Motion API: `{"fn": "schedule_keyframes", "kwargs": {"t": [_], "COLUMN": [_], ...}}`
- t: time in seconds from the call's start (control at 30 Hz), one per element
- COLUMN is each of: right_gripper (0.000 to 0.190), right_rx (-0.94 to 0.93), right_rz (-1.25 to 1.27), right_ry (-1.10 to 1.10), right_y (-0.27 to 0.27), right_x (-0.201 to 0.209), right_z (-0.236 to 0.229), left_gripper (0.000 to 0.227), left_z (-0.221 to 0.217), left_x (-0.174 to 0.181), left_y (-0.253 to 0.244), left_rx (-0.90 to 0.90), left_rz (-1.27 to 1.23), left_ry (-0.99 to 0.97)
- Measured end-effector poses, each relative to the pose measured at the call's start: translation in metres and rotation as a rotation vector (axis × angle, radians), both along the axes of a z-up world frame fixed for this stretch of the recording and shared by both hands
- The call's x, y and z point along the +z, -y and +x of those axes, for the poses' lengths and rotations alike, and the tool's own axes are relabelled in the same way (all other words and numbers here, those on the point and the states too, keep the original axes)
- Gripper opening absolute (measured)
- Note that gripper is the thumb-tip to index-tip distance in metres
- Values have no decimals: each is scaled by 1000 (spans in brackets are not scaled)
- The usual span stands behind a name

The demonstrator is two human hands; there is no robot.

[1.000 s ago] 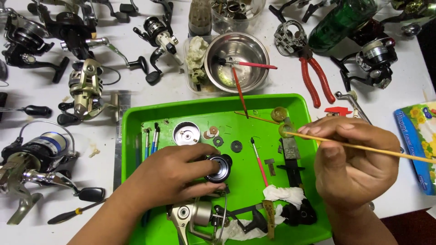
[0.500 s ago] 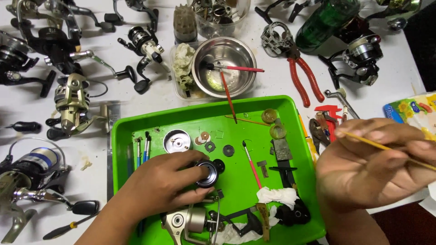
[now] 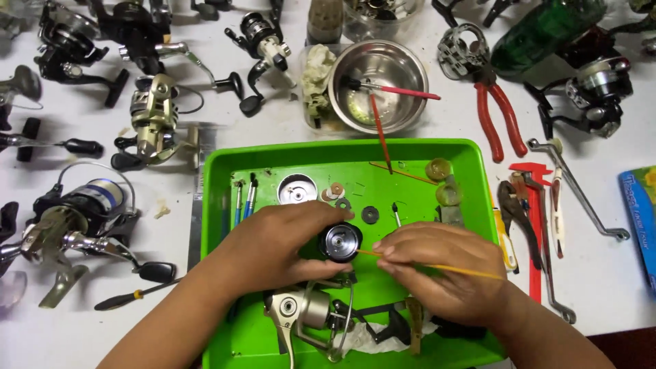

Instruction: The person disassembles a fishing reel, cleans the internal components using a small brush and a liquid solution, and then reassembles the parts. The workspace is a table covered with various fishing reels and tools, and the person works over a green tray to organize the small components.

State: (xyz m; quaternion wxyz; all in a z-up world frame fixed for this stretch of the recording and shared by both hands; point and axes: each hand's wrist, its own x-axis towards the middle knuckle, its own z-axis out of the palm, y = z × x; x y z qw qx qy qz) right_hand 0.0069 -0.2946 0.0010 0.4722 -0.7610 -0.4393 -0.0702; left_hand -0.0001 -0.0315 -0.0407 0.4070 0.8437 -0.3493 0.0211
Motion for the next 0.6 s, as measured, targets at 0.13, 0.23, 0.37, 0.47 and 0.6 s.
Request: {"fn": "schedule_keyframes", "kwargs": {"t": [0.13,0.23,0.37,0.47,0.6], "right_gripper": [23,23,19,18,17], "right_rx": [-7,-5,-14,-15,-8], "right_rz": [-1,-38,-63,-76,-86], "right_ry": [-49,-19,-6,10,18], "right_y": [-7,-9,-12,-13,-13], "right_x": [3,0,0,1,2], "right_z": [0,0,-1,-2,-3], "left_gripper": [58,57,56,55,56], "left_z": [-1,-1,-3,-3,-3], "left_x": [3,5,4,4,3], "left_y": [2,4,4,4,4], "left_rx": [15,7,29,26,19], "left_rz": [-45,-64,-44,-48,-57], "left_ry": [39,41,58,63,75]}}
